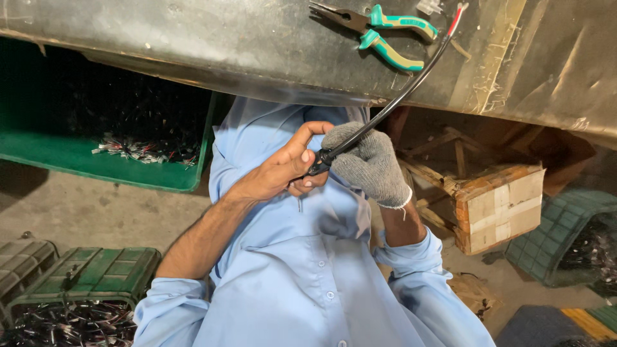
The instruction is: The person assembles wire harnesses at a workbench, inserting stripped wire ends into black connector housings and pressing terminals into place by hand, occasionally using pliers to grip or adjust the connectors. Finished harnesses are set on the bench beside a pile of completed assemblies.
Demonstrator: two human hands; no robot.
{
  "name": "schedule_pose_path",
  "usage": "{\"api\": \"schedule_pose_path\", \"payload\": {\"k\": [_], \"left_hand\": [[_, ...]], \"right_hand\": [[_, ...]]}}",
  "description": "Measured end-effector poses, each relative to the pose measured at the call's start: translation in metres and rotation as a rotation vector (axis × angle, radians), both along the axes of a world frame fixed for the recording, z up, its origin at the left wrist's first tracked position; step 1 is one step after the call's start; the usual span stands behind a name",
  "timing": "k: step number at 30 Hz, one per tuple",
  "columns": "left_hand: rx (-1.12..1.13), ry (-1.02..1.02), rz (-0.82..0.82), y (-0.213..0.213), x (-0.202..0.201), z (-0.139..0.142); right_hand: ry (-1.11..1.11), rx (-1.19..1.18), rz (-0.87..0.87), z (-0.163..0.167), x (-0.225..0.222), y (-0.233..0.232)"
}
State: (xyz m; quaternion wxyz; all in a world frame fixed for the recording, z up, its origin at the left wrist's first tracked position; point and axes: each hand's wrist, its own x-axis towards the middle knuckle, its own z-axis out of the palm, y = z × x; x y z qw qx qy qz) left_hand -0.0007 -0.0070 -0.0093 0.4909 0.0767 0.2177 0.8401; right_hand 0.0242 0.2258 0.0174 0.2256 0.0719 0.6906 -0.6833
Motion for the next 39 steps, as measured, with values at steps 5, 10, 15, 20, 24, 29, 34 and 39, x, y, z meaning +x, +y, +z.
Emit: {"api": "schedule_pose_path", "payload": {"k": [5,10,15,20,24,29,34,39], "left_hand": [[0.019,-0.038,-0.023,0.0,0.003,-0.002],[0.013,-0.046,-0.037,0.0,0.005,-0.006],[0.09,-0.077,-0.021,0.002,0.008,-0.008],[0.064,-0.056,0.003,-0.001,0.005,-0.008],[0.028,0.01,0.027,-0.008,0.002,-0.003],[0.005,0.054,0.064,-0.011,-0.002,0.002],[-0.006,0.025,0.123,-0.008,-0.002,0.004],[-0.059,0.096,0.187,-0.009,-0.003,0.004]], "right_hand": [[0.056,-0.019,0.04,-0.001,-0.002,-0.001],[0.045,0.025,0.046,0.0,-0.002,0.0],[0.013,0.023,0.038,0.006,-0.004,-0.002],[0.058,0.041,0.039,0.013,-0.01,-0.011],[0.119,0.058,0.095,0.017,-0.018,-0.012],[0.178,0.002,0.113,0.016,-0.025,-0.016],[0.0,-0.038,-0.015,0.031,-0.022,-0.017],[0.846,1.049,0.022,0.051,-0.057,-0.01]]}}
